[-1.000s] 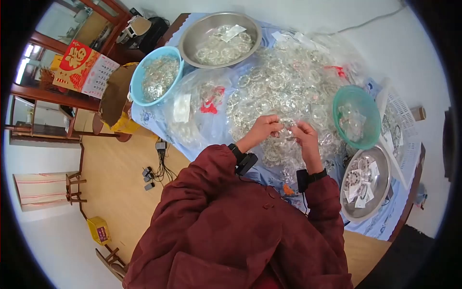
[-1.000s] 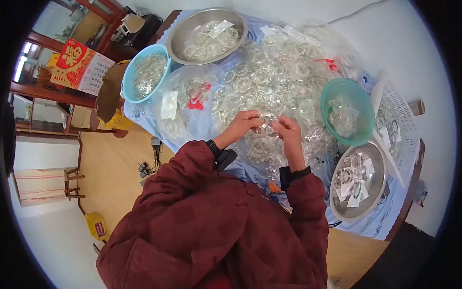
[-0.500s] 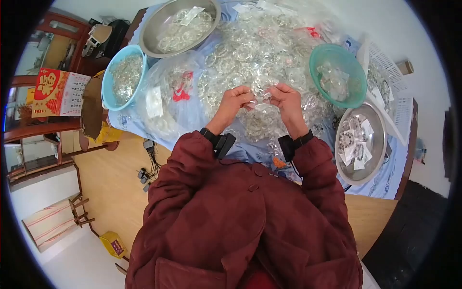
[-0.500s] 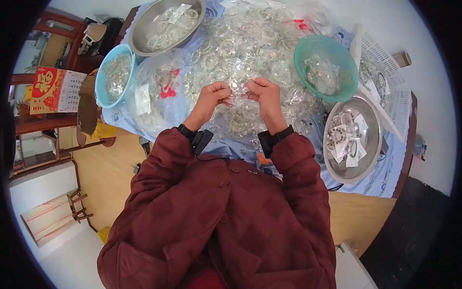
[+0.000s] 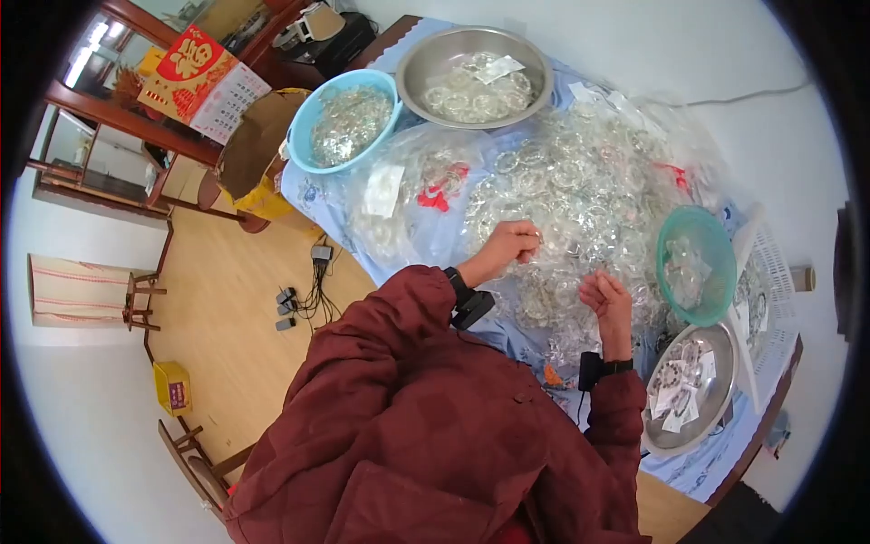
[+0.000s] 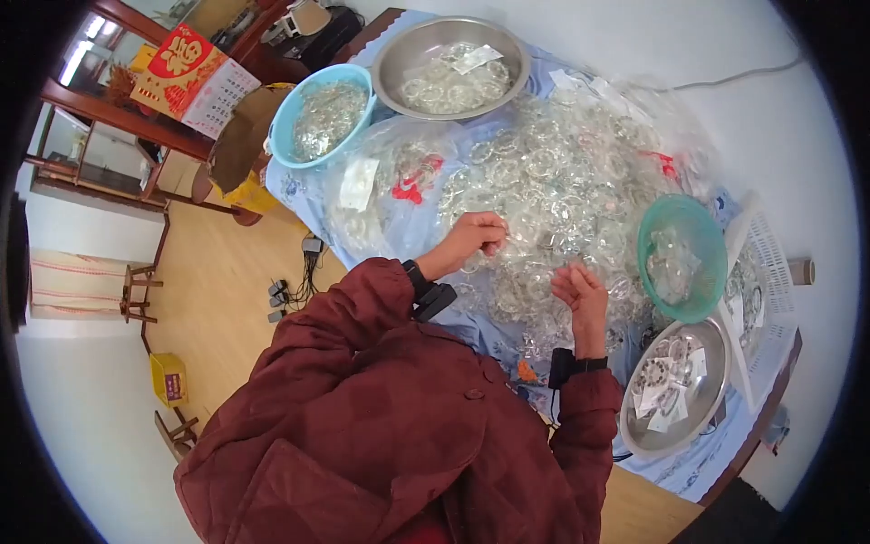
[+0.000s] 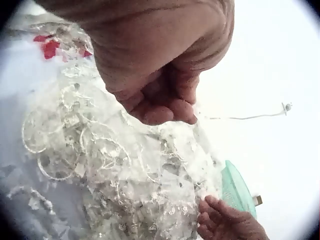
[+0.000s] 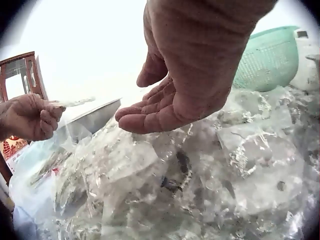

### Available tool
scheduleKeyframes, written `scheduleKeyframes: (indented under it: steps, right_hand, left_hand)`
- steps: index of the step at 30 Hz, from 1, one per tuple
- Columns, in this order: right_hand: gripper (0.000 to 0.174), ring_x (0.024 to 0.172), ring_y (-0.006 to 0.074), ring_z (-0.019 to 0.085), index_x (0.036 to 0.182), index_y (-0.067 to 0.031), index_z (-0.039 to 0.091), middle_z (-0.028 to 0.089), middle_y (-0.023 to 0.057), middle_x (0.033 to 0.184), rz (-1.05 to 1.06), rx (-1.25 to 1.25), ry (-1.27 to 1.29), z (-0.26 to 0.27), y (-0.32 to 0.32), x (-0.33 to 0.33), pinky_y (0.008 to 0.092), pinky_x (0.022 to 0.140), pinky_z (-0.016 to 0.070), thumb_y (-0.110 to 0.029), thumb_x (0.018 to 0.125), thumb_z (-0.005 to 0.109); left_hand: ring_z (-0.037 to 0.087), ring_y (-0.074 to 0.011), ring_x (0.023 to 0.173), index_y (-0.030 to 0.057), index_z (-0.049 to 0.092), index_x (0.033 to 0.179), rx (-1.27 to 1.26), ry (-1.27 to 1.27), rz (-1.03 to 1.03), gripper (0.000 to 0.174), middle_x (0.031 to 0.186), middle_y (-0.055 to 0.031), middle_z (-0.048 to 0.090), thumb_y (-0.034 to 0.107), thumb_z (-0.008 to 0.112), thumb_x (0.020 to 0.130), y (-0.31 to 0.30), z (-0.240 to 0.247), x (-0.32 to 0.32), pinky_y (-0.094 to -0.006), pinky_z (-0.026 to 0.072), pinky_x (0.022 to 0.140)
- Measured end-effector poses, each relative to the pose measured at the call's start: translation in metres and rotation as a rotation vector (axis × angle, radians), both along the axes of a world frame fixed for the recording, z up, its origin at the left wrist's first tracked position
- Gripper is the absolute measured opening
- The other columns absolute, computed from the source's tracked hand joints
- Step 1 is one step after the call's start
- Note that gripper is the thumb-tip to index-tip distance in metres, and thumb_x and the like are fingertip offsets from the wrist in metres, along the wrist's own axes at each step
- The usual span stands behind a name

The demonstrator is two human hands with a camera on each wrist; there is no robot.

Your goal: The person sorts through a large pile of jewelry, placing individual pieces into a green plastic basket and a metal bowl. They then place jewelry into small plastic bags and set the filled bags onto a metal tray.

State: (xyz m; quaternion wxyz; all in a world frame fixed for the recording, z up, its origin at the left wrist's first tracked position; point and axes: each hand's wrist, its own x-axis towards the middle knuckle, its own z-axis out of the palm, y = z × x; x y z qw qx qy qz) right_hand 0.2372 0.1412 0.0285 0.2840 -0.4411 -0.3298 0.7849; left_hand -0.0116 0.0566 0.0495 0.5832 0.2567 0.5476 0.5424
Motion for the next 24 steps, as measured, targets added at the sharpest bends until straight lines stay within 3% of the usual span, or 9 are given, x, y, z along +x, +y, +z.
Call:
scheduleKeyframes:
  steps: [5, 7, 9, 10, 13, 21, 24]
  right_hand:
    - [0.023, 0.069, 0.0206, 0.065, 0.104, 0.0005, 0.057, 0.065, 0.0136, 0.085, -0.019, -0.046, -0.014, -0.019, -0.013, 0.025, 0.0306, 0.060, 0.0549, -0.013, 0.085, 0.056]
    - [0.022, 0.068, 0.0203, 0.065, 0.103, 0.0004, 0.057, 0.065, 0.0132, 0.084, -0.024, -0.051, -0.019, -0.021, -0.011, 0.026, 0.0303, 0.060, 0.0548, -0.013, 0.085, 0.056]
    - [0.021, 0.068, 0.0202, 0.065, 0.103, 0.0001, 0.058, 0.065, 0.0130, 0.084, -0.027, -0.027, -0.032, -0.020, -0.016, 0.028, 0.0302, 0.060, 0.0547, -0.012, 0.086, 0.055]
    - [0.021, 0.068, 0.0201, 0.065, 0.102, 0.0000, 0.058, 0.065, 0.0128, 0.084, -0.026, -0.014, -0.037, -0.020, -0.017, 0.028, 0.0301, 0.060, 0.0547, -0.012, 0.086, 0.055]
    - [0.021, 0.069, 0.0207, 0.065, 0.103, -0.0004, 0.058, 0.065, 0.0124, 0.083, -0.032, -0.022, -0.025, -0.020, -0.017, 0.028, 0.0309, 0.061, 0.0553, -0.012, 0.086, 0.054]
    - [0.023, 0.072, 0.0208, 0.064, 0.105, -0.0005, 0.057, 0.065, 0.0114, 0.086, -0.051, -0.006, -0.109, -0.034, -0.017, 0.038, 0.0324, 0.064, 0.0541, -0.014, 0.086, 0.056]
    - [0.025, 0.075, 0.0198, 0.064, 0.105, -0.0006, 0.058, 0.065, 0.0111, 0.089, -0.050, 0.014, -0.096, -0.025, -0.023, 0.048, 0.0305, 0.067, 0.0533, -0.016, 0.085, 0.057]
  left_hand:
    - [0.051, -0.0082, 0.055, 0.0037, 0.060, 0.081, 0.018, 0.072, 0.152, 0.007, 0.067, -0.0012, 0.058, 0.007, 0.053, 0.080, 0.012, 0.008, -0.037, -0.0222, 0.0411, 0.051]
    - [0.054, -0.0102, 0.061, 0.0033, 0.059, 0.087, 0.137, 0.126, 0.232, 0.010, 0.073, -0.0026, 0.060, 0.007, 0.052, 0.081, 0.029, 0.001, -0.067, -0.0233, 0.0418, 0.053]
    - [0.058, -0.0123, 0.071, 0.0034, 0.058, 0.096, 0.353, 0.053, 0.472, 0.015, 0.081, -0.0046, 0.060, 0.006, 0.052, 0.082, 0.048, 0.019, -0.087, -0.0240, 0.0445, 0.058]
    - [0.058, -0.0123, 0.071, 0.0034, 0.058, 0.096, 0.353, 0.051, 0.470, 0.015, 0.081, -0.0046, 0.060, 0.006, 0.052, 0.082, 0.053, 0.020, -0.092, -0.0240, 0.0445, 0.058]
    - [0.059, -0.0144, 0.081, 0.0036, 0.056, 0.102, 0.251, 0.053, 0.763, 0.019, 0.088, -0.0065, 0.060, 0.006, 0.051, 0.083, 0.063, 0.024, -0.102, -0.0247, 0.0467, 0.065]
    - [0.059, -0.0163, 0.081, 0.0035, 0.056, 0.102, 0.033, 0.137, 0.386, 0.021, 0.091, -0.0074, 0.061, 0.010, 0.054, 0.082, -0.018, -0.058, -0.085, -0.0264, 0.0480, 0.068]
    - [0.059, -0.0150, 0.079, 0.0037, 0.056, 0.102, -0.115, 0.143, 0.316, 0.022, 0.090, -0.0069, 0.062, 0.013, 0.055, 0.082, -0.055, -0.046, -0.055, -0.0272, 0.0487, 0.068]
